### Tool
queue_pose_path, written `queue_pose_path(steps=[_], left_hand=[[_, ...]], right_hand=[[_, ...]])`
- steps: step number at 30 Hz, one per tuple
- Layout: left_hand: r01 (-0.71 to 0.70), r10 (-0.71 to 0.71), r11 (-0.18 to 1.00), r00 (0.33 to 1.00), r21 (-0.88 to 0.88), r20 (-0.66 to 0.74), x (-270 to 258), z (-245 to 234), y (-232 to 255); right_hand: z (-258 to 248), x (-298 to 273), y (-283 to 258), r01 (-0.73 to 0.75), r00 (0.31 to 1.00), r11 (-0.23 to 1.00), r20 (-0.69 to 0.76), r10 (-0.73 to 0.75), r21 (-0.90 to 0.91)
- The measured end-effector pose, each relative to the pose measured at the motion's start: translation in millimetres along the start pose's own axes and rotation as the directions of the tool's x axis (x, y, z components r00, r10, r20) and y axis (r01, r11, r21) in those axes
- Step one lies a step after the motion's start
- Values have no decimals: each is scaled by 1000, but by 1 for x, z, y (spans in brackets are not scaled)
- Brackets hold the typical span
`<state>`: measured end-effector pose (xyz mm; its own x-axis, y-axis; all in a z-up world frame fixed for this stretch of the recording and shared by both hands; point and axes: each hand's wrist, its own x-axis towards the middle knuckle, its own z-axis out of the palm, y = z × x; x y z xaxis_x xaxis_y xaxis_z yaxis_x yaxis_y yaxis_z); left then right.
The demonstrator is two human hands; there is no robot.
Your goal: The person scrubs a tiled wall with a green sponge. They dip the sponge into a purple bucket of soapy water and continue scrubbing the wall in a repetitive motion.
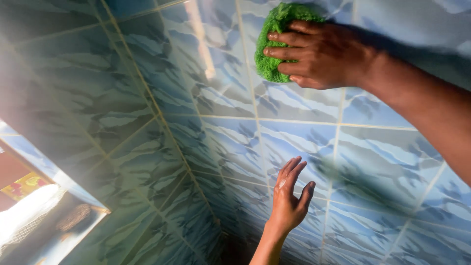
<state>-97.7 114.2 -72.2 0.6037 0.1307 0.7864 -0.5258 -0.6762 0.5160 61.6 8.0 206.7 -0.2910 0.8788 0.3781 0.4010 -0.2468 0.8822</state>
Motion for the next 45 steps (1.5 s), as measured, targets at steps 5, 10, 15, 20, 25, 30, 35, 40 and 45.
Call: queue_pose_path(steps=[5,10,15,20,25,30,35,40,45], left_hand=[[-57,58,997,998,-50,26,10,36,31],[-101,108,992,991,-81,79,23,77,65],[-194,202,978,973,-77,116,33,120,98],[-273,270,962,952,5,141,37,161,120],[-269,261,960,960,78,96,41,191,116],[-238,225,957,970,164,93,39,208,105],[-246,235,947,969,205,78,37,216,98],[-225,207,926,974,304,90,38,222,97],[-233,218,910,972,342,82,37,224,96]], right_hand=[[-30,-68,19,-19,1000,1000,-9,18,-20],[-56,-141,32,-51,999,997,5,51,51],[-77,-217,42,-68,998,998,0,68,-3],[-95,-294,47,-165,985,986,50,164,30],[-111,-367,54,-275,958,959,101,268,68],[-128,-439,64,-356,926,931,102,363,-76],[-149,-510,69,-467,848,822,100,521,-326],[-169,-586,71,-707,692,673,-19,721,-218],[-175,-669,68,-820,572,558,-177,801,-123]])
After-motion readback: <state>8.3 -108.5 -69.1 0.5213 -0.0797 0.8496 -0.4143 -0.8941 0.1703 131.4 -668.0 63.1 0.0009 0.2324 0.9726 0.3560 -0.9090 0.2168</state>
